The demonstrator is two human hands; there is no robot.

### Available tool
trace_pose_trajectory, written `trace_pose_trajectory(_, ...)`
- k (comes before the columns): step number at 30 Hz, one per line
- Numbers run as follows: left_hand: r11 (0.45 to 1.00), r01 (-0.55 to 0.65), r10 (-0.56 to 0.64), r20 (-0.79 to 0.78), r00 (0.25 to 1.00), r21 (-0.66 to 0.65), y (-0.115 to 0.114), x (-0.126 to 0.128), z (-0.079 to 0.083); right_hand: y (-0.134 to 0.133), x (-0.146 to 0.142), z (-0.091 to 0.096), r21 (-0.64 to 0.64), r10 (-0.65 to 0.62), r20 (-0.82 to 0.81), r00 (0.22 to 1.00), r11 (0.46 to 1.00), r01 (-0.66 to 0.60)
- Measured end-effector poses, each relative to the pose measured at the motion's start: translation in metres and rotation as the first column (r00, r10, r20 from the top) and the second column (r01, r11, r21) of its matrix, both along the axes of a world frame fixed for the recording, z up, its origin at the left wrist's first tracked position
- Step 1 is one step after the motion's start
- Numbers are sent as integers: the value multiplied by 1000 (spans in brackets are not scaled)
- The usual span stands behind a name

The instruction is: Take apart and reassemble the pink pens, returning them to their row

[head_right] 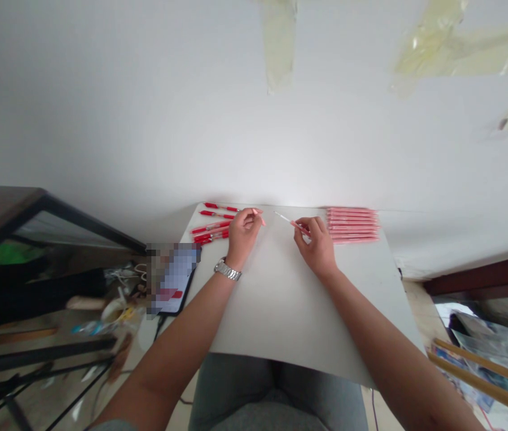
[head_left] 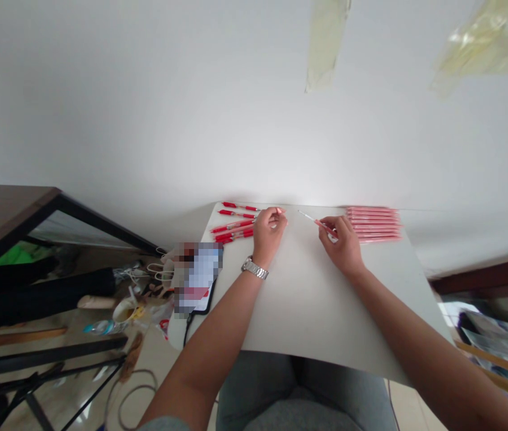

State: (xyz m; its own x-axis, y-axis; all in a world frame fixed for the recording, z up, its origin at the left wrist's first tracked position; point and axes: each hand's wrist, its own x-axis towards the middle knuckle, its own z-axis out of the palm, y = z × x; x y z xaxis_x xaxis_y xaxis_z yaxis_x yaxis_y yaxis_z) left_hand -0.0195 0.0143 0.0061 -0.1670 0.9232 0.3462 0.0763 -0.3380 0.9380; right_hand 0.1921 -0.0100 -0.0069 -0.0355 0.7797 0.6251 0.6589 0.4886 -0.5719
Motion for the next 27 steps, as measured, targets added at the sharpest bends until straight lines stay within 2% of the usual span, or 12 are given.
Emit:
trace_pose_trajectory(4, 999, -42, 44, -75, 996, 27, 1, -1, -1, -1, -1, 1, -3, -3, 1, 1000, 1000, 3)
trace_pose_trajectory(10, 999, -31, 34, -103, 994, 38, -2, 0, 2, -1, -2, 1, -2, -9, -1, 1000, 1000, 9)
trace_pose_trajectory(15, 996, -35, 53, -245, 968, 80, -2, 0, -3, -1, -1, 0, -15, -10, -3, 1000, 1000, 10)
trace_pose_trajectory(21, 998, -50, 65, -535, 842, 43, -2, 0, -6, -1, 0, 0, 4, -7, 6, 1000, 1000, 7)
trace_pose_trajectory(27, 995, -96, 76, -666, 742, 7, -5, 1, -6, -2, -1, 1, 1, -3, 2, 1000, 1000, 3)
